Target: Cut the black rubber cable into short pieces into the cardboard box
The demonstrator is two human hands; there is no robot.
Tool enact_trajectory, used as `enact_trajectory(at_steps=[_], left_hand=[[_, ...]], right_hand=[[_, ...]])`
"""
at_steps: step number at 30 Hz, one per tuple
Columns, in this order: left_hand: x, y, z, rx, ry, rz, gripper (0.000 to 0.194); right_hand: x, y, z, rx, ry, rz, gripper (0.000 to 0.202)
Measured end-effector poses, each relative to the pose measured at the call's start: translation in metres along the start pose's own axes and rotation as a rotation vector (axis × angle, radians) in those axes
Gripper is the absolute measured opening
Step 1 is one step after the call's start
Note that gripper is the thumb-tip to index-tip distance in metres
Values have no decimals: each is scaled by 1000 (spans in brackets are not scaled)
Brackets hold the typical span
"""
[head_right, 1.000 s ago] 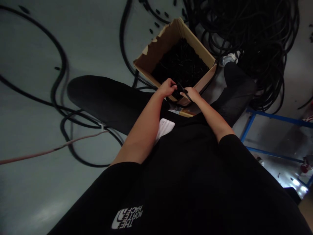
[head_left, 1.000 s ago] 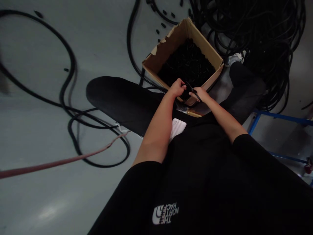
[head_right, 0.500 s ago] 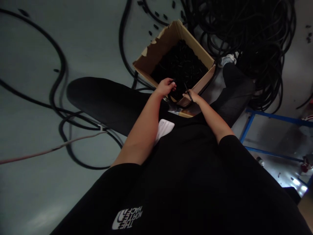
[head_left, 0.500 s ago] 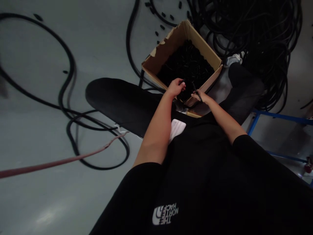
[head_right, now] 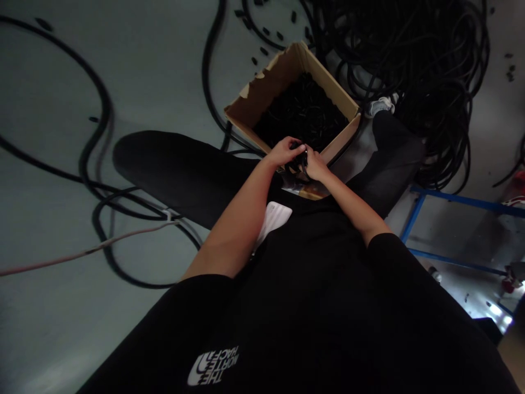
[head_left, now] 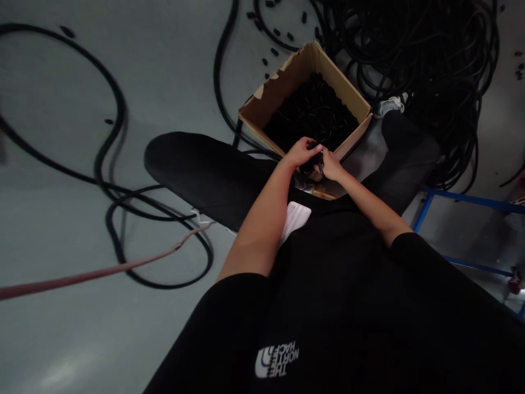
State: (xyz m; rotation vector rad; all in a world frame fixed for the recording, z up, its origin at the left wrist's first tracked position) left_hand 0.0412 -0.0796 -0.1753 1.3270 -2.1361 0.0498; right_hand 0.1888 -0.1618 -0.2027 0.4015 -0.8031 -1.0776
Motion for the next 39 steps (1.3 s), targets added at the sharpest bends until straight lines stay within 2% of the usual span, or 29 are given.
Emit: enact_trajectory(at_steps=[2,4,8,13,17,22,25,29,31,33,35,39], left_hand=[[-1,0,1,-17,-36,-5,23],[-4,5,5,-34,-46,-45,18],[-15,22,18,-46,-38,-179,19],[-22,38,27,42,-33,-285,41],[-21,38,21,179,-25,-316,50],[-9,29,2,392,-12,-261,61],[2,28,-15,502,9,-217,58],[11,38,-36,671,22,-215,46],[13,45,-42,754,33,-240,43],[16,52,-47,812,53,-270,42],[18,54,-51,831,58,-285,41],[20,51,-53,770,1,-233,43]], right_hand=[[4,-1,9,35,-156,26,109],[11,3,21,29,-179,40,114],[24,22,42,13,-17,21,118],[37,43,61,131,125,25,112],[49,55,86,191,293,4,108],[61,62,103,238,327,1,108],[61,71,98,213,279,-47,98],[60,90,69,66,125,-217,72],[62,91,52,-35,31,-270,60],[63,83,41,-153,-46,-270,50],[61,65,38,-315,-102,-190,43],[57,32,48,-748,-141,145,50]])
Point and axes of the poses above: each hand's wrist, its own x-axis away from the middle knuckle, its own y-axis out of the back of the hand, z = x × y, the point moved 4 cm from there along -x, towards the middle knuckle, and after that the axes turned 1 degree about z, right-handed, at the moved point
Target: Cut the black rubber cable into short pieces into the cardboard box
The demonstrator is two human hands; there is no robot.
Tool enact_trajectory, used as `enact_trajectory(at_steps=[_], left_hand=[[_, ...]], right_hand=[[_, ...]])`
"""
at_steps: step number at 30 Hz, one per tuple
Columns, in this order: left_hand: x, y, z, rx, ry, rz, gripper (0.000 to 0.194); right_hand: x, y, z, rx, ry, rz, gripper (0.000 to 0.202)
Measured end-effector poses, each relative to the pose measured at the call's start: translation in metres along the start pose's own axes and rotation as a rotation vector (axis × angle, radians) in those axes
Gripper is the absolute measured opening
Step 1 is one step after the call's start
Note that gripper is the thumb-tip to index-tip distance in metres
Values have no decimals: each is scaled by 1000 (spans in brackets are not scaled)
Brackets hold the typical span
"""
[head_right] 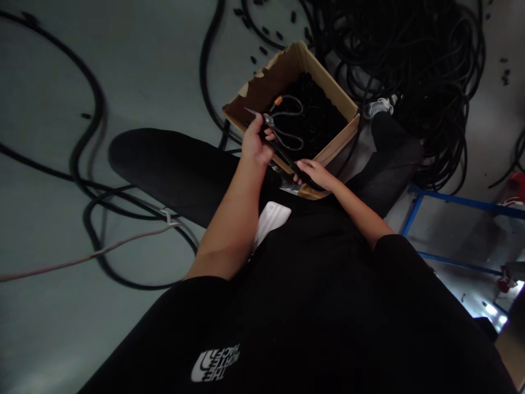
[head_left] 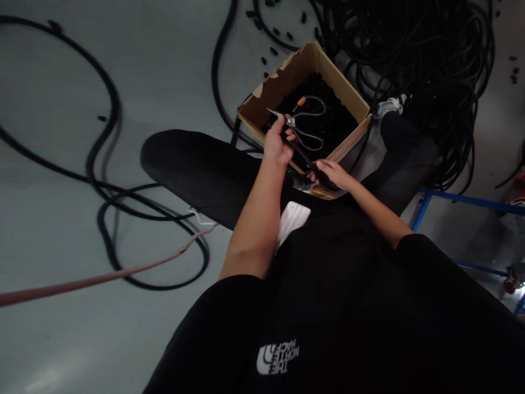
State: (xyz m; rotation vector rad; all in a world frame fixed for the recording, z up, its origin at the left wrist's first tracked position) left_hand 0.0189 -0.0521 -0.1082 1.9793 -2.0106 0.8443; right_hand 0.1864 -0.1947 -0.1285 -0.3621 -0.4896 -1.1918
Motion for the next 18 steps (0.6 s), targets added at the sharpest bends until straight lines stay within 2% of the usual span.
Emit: enact_trajectory(at_steps=[3,6,8,9,12,14,18], left_hand=[[-9,9,8,-24,-23,12,46],[-24,32,16,62,-35,-159,49],[-32,43,17,93,-84,-244,53],[-35,45,17,83,-115,-241,55],[-33,31,21,-28,-151,-114,61],[-24,14,30,-132,-116,9,60],[-6,-15,56,-416,-34,294,59]], right_hand=[[6,4,1,-171,-11,256,60],[20,37,-2,-241,13,422,70],[25,68,-3,-338,80,376,75],[26,83,-4,-404,130,301,79],[16,109,-5,-554,175,-18,77],[6,105,-7,-579,112,-130,66],[-9,67,-15,-453,-22,-76,58]])
Point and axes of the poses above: each hand's wrist, its own x-axis away from the middle knuckle, its own y-axis out of the back of the hand, z = x × y, the point moved 4 cm from there along -x, towards the middle knuckle, and after that the axes turned 1 degree about z, right-handed, at the moved point
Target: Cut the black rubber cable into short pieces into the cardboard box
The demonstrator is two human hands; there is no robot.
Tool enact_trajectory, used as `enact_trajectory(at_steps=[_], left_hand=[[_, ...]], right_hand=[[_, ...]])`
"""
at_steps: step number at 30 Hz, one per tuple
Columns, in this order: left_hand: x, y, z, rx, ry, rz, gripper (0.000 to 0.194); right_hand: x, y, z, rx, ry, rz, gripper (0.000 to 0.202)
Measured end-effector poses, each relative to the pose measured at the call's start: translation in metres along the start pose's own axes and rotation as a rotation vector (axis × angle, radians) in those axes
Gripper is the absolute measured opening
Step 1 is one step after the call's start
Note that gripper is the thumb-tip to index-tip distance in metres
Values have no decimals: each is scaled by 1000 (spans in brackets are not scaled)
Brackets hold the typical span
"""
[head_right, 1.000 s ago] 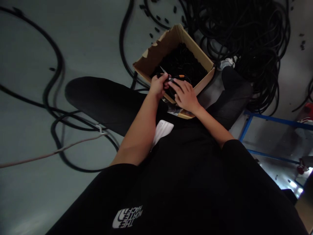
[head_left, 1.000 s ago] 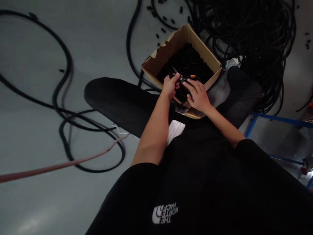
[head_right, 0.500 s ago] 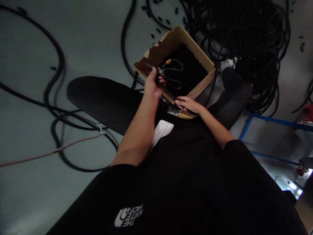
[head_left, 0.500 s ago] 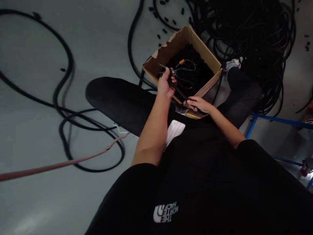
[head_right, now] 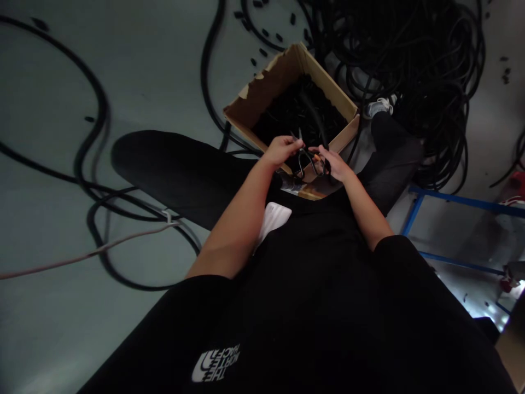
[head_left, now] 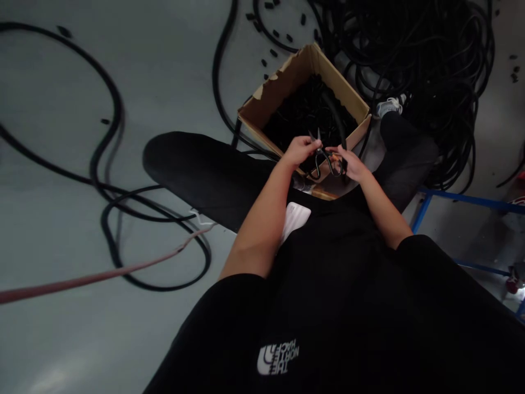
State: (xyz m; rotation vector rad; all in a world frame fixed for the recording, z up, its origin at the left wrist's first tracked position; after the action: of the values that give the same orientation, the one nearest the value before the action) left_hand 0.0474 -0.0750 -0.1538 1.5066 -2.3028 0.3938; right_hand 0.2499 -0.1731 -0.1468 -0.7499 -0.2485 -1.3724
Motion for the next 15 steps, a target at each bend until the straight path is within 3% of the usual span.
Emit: enact_trajectory(at_steps=[4,7,11,13,15], left_hand=[[-2,-9,18,-187,25,120,55],[-7,-3,22,-240,-15,37,46],[-5,3,17,-269,-85,-109,57],[-3,1,16,-300,-98,-76,56],[-1,-6,18,-330,-83,28,53]], right_hand=[[-1,-15,-20,182,44,12,50],[-3,-15,-23,214,87,-64,39],[-9,-13,-18,148,106,-186,35],[-10,-12,-15,117,121,-264,35],[-9,-11,-15,115,119,-336,35]])
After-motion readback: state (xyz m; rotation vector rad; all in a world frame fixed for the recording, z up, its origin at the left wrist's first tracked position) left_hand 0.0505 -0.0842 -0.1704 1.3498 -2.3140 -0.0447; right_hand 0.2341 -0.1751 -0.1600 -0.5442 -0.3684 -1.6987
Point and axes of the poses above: each hand's wrist, its own x-axis away from the middle knuckle, its own y-axis out of the back of the hand, z = x × y, the point moved 4 cm from there along -x, towards the middle knuckle, and after that the axes turned 1 degree about z, right-handed, at the moved point
